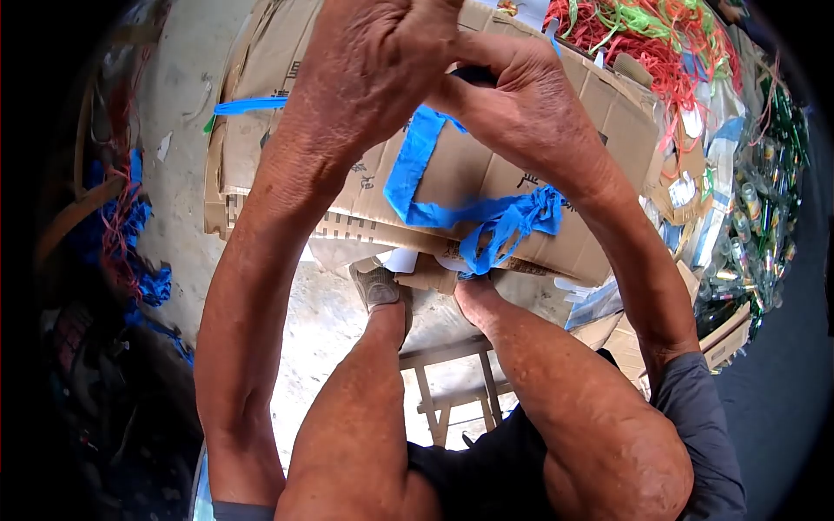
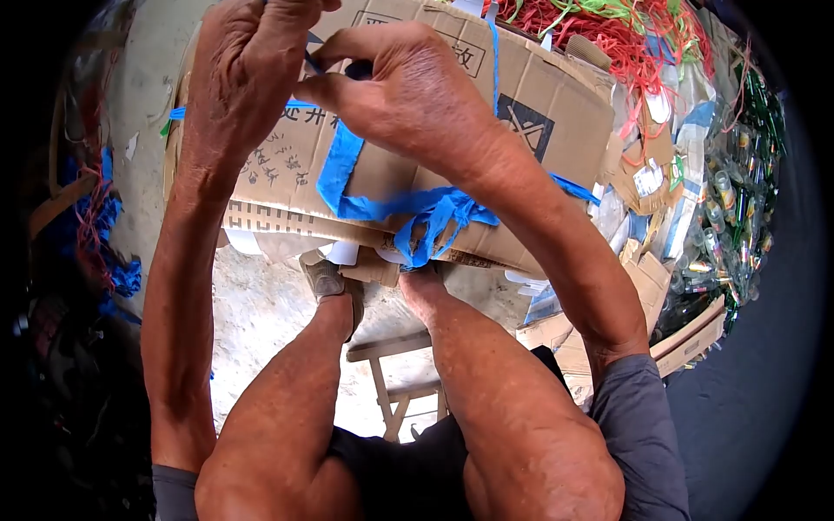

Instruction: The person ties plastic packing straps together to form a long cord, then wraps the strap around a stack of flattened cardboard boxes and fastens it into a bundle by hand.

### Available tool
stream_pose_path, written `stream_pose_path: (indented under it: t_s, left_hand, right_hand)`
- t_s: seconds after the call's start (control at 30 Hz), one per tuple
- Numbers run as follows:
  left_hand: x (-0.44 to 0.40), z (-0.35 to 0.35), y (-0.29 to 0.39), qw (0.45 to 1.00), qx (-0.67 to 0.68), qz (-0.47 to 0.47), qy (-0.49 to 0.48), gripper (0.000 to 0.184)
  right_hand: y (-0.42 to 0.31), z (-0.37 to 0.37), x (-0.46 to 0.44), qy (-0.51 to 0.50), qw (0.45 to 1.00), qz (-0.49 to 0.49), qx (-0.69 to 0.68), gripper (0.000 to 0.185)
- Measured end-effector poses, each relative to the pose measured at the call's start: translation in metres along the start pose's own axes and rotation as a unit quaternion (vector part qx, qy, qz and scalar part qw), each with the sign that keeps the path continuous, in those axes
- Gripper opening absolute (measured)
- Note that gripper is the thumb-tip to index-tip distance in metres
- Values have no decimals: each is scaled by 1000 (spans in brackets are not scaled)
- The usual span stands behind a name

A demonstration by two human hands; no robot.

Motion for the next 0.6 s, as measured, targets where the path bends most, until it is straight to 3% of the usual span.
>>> stream_pose_path:
  t_s: [0.03,0.13,0.2,0.27,0.33,0.37,0.4,0.5,0.6]
  left_hand:
    - [1,-5,3,1000,2,-10,-11,53]
    - [1,-6,4,994,18,91,-57,52]
    - [5,-4,-11,988,78,126,-49,49]
    - [17,-1,-25,997,-48,-63,-26,44]
    - [44,-6,-55,995,-11,75,-71,42]
    - [61,-12,-73,986,2,137,-92,42]
    - [78,-17,-90,974,12,198,-110,44]
    - [93,-21,-92,981,-19,174,-82,37]
    - [92,-24,-96,985,-21,160,-62,33]
  right_hand:
    - [-1,0,-1,16,999,-6,-28,18]
    - [4,1,1,51,996,29,-63,20]
    - [11,6,4,64,997,-19,-47,18]
    - [15,12,1,73,996,-28,-49,17]
    - [16,17,-3,72,995,-8,-70,18]
    - [18,21,-1,52,995,-63,-56,20]
    - [19,23,0,53,996,-57,-39,20]
    - [20,22,-1,51,998,-25,-9,20]
    - [28,31,2,60,992,-115,1,21]
Point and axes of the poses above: each hand's wrist, its own x-axis away from the middle knuckle, its own z-axis out of the back of the hand, y = z × x, the point moved 8 cm from there along -x, towards the middle knuckle, and after that the axes turned 5 degrees about y, right-handed, at the moved point
